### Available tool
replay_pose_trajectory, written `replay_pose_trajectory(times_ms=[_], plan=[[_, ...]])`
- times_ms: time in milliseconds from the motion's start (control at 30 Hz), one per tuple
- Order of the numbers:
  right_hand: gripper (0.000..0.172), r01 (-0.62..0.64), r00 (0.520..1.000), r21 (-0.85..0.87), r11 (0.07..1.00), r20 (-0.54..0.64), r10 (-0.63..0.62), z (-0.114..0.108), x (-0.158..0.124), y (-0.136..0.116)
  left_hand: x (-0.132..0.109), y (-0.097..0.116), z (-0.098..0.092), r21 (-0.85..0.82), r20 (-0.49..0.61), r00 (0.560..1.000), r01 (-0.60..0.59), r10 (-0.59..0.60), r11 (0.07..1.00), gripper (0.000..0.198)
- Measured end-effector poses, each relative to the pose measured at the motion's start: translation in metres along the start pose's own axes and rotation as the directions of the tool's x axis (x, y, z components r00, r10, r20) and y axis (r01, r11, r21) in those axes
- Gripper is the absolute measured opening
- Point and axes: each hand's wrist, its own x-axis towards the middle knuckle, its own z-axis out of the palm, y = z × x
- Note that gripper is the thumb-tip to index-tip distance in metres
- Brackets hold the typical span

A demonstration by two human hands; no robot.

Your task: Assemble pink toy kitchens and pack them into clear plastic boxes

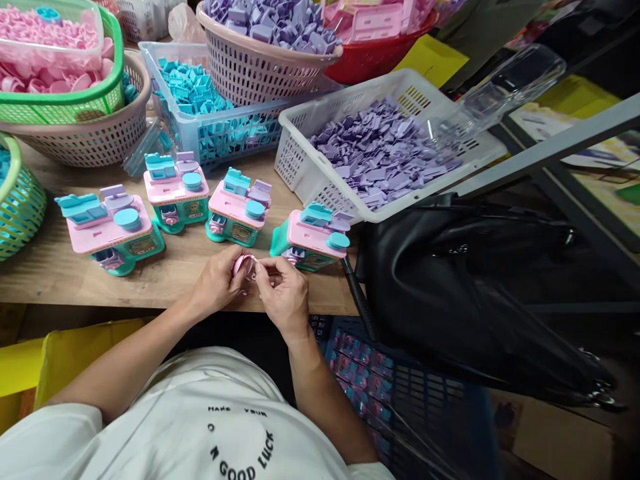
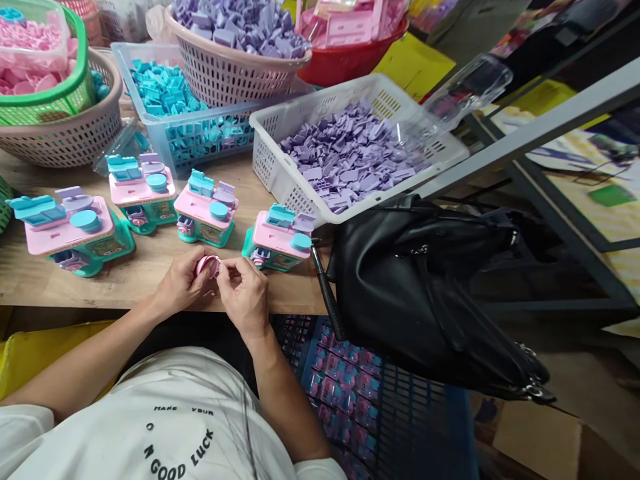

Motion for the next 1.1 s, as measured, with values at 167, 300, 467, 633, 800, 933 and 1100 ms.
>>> replay_pose_trajectory(times_ms=[167, 300, 467, 633, 800, 933, 1100], plan=[[0.018, -0.025, 1.0, 0.013, 1.0, 0.013, 0.025, -0.001, 0.001, -0.001, -0.001, -0.006, 0.003, 0.099, -0.005, 0.997, -0.078, 0.079, 0.992, 0.017], [0.019, -0.017, 0.999, -0.038, 0.999, 0.038, 0.018, -0.008, 0.001, -0.006, -0.005, -0.01, 0.005, 0.269, 0.07, 0.983, -0.181, 0.168, 0.946, 0.011], [0.019, 0.034, 0.998, -0.09, 0.995, 0.058, -0.029, -0.01, 0.001, -0.006, -0.008, -0.01, 0.006, 0.36, 0.148, 0.969, -0.24, 0.198, 0.902, 0.013], [0.019, 0.011, 0.999, -0.045, 0.999, 0.044, -0.009, -0.002, 0.008, -0.005, -0.002, -0.004, 0.008, 0.185, 0.022, 0.995, -0.101, 0.099, 0.978, 0.008], [0.022, 0.18, 0.979, -0.086, 0.98, -0.077, -0.186, 0.007, -0.001, -0.012, 0.007, 0.008, 0.007, -0.33, -0.106, 0.961, 0.21, -0.257, 0.92, 0.024], [0.024, 0.264, 0.964, -0.118, 0.957, -0.014, -0.267, 0.007, -0.008, -0.011, 0.007, 0.017, 0.008, -0.646, 0.106, 0.922, 0.348, -0.372, 0.679, 0.039], [0.024, 0.274, 0.962, -0.173, 0.946, 0.039, -0.271, -0.011, 0.003, -0.007, 0.007, 0.026, 0.005, -0.741, 0.298, 0.866, 0.474, -0.401, 0.475, 0.045]])
